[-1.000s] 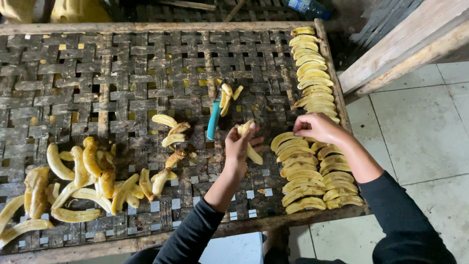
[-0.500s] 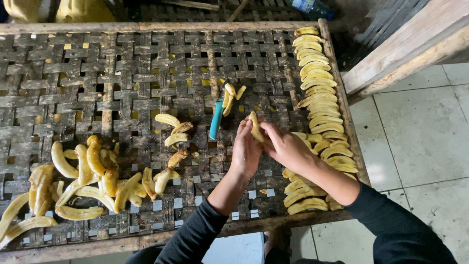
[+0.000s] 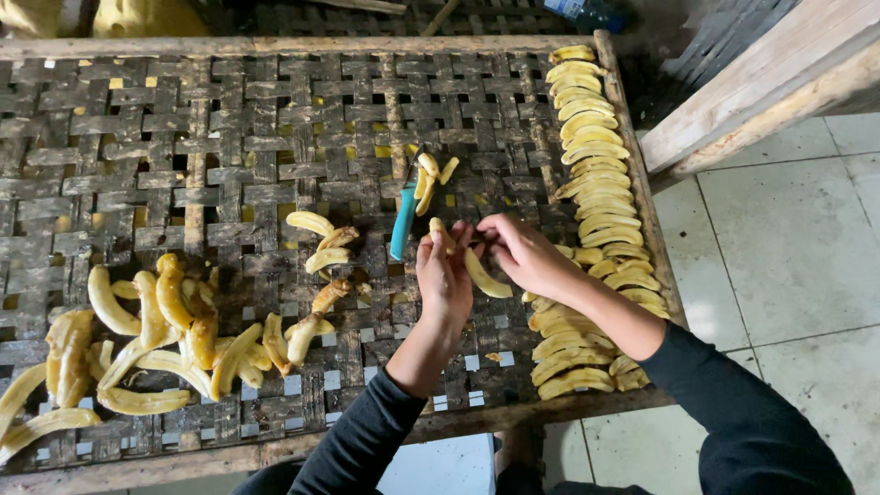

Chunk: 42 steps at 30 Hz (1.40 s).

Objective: The person picks up peeled banana halves from a pile on a woven bamboo drying tray and lays them in neat rows along the tray, occasionally using a small knife to trim pieces. Discarded peels and trimmings collect in a basin beside the tray.

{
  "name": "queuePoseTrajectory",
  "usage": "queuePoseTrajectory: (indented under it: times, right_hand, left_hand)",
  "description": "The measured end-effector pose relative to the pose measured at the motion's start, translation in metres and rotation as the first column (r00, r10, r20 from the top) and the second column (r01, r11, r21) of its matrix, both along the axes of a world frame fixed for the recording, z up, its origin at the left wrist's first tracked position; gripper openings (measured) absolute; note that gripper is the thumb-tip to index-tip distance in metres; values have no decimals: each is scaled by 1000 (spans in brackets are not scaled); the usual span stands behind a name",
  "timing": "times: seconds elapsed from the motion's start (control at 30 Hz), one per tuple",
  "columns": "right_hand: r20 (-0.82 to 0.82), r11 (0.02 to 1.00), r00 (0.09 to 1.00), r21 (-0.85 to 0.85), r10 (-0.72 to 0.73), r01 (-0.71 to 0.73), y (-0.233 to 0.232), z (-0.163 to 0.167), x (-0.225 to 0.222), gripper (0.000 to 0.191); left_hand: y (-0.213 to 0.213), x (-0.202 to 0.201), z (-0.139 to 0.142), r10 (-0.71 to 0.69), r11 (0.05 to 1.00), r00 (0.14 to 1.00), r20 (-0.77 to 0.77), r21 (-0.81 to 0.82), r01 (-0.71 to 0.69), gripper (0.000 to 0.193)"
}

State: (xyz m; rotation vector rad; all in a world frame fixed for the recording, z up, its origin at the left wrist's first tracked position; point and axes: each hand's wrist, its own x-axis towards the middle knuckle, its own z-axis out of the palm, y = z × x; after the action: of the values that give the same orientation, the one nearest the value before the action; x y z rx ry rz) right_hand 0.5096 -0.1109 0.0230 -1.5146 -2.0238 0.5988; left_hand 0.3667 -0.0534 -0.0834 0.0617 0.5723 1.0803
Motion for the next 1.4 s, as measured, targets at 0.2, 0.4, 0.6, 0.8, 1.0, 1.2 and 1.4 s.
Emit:
queuePoseTrajectory:
  times: [0.2, 0.4, 0.6, 0.8, 1.0, 1.2, 1.4]
  right_hand:
    - [211, 988, 977, -140, -28, 58, -22, -4, -22, 65]
    - [420, 927, 906, -315, -58, 205, -21, 3, -15, 54]
    - [194, 947, 973, -315, 128, -62, 29, 21, 92, 25]
    - [31, 854, 996, -517, 78, -51, 36, 10, 103, 24]
    - [214, 908, 975, -416, 53, 42, 36, 5, 104, 13]
    - [167, 976, 975, -135, -149, 173, 31, -6, 93, 12]
    - [239, 947, 945, -176, -225, 270, 40, -3, 56, 15]
  left_hand:
    - [0, -1, -2, 32, 996, 995, -100, -85, -41, 18]
    - [-1, -7, 27, 33, 999, 982, -187, 16, -31, 15]
    - [8, -10, 22, 22, 993, 948, -318, 117, 17, 13]
    - [7, -1, -5, -12, 955, 962, -273, 282, 92, 25]
    - [13, -10, 10, -113, 953, 943, -312, 234, 191, 33]
    - [37, -65, 43, -127, 758, 560, -819, 285, 587, 28]
    - [68, -196, 73, 903, 319, -1, -430, 667, 674, 33]
